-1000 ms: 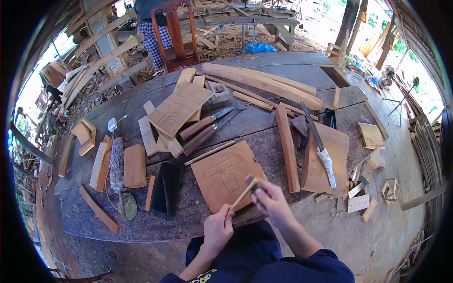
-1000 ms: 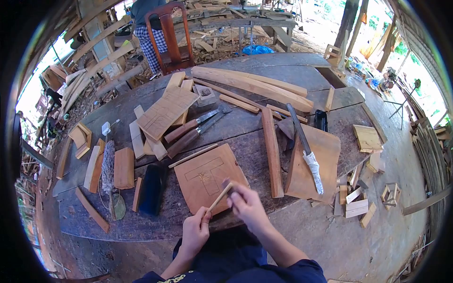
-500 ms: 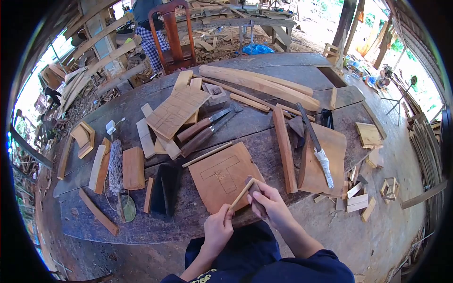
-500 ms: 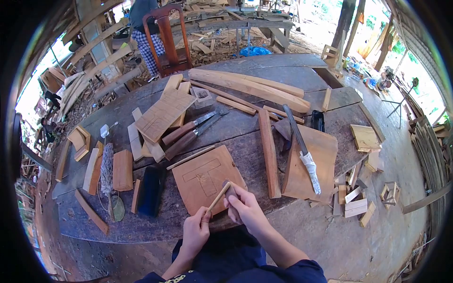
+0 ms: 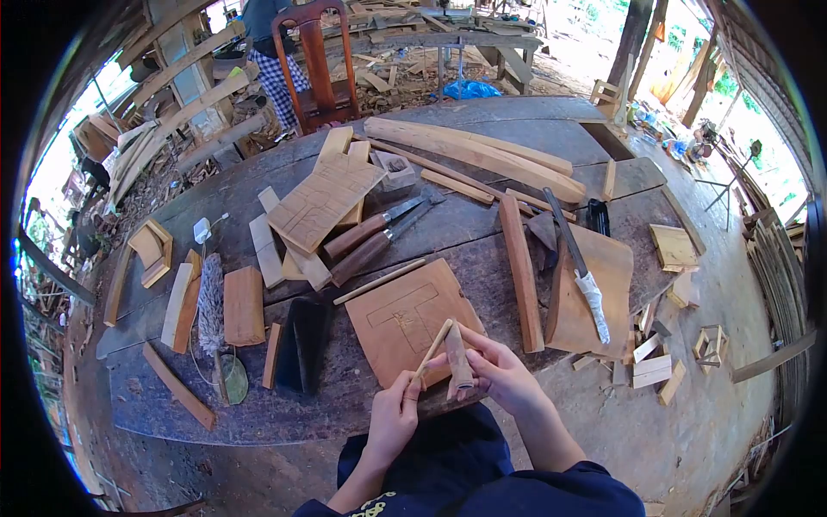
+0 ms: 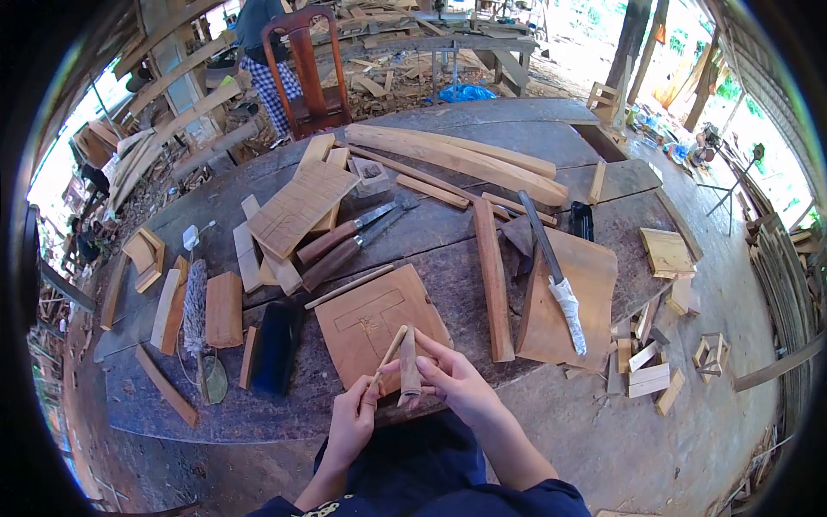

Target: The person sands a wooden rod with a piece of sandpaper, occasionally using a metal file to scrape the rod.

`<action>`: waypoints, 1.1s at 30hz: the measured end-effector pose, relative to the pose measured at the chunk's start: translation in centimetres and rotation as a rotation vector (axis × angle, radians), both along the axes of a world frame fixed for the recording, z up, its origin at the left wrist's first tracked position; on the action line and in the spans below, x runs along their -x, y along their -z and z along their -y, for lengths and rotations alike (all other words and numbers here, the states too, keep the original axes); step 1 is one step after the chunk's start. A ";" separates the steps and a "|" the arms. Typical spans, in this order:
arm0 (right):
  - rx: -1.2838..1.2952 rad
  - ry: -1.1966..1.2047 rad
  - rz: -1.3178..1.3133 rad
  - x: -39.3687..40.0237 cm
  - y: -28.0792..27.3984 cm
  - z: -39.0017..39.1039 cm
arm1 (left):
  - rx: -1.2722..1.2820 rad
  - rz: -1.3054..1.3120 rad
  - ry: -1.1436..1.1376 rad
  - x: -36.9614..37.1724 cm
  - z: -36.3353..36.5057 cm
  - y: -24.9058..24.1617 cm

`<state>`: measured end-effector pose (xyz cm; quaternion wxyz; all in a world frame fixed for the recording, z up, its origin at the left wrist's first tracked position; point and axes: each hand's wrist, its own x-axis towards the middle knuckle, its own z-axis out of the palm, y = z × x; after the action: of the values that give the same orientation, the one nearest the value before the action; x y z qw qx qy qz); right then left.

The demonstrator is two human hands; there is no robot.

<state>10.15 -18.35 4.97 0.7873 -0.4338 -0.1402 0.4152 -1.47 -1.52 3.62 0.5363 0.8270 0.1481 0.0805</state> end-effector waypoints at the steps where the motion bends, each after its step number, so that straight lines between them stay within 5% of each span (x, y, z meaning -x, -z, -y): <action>1: 0.001 -0.001 0.000 0.0 0.3 0.0 | 0.015 0.013 0.006 0.0 0.0 0.1; 18: 0.119 0.253 0.276 1.1 0.0 -2.7 | -0.011 0.015 0.013 0.4 0.2 -0.7; 25: 0.161 0.204 0.068 1.2 -1.8 -2.6 | -0.070 0.081 -0.042 0.2 0.8 0.2; 27: 0.155 0.185 0.277 1.2 -2.0 -2.7 | -0.094 0.098 -0.053 0.2 0.8 0.1; 31: 0.119 0.186 0.177 0.6 -0.6 -2.5 | -0.073 0.058 -0.016 0.3 0.5 -0.6; 33: 0.407 0.384 0.524 -0.2 -1.0 -2.2 | -0.039 0.037 -0.013 0.4 0.4 -0.6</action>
<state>10.38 -16.11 5.94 0.6860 -0.6909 -0.1677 0.1547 -1.88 -1.94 4.22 0.5220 0.8348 0.1420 0.1024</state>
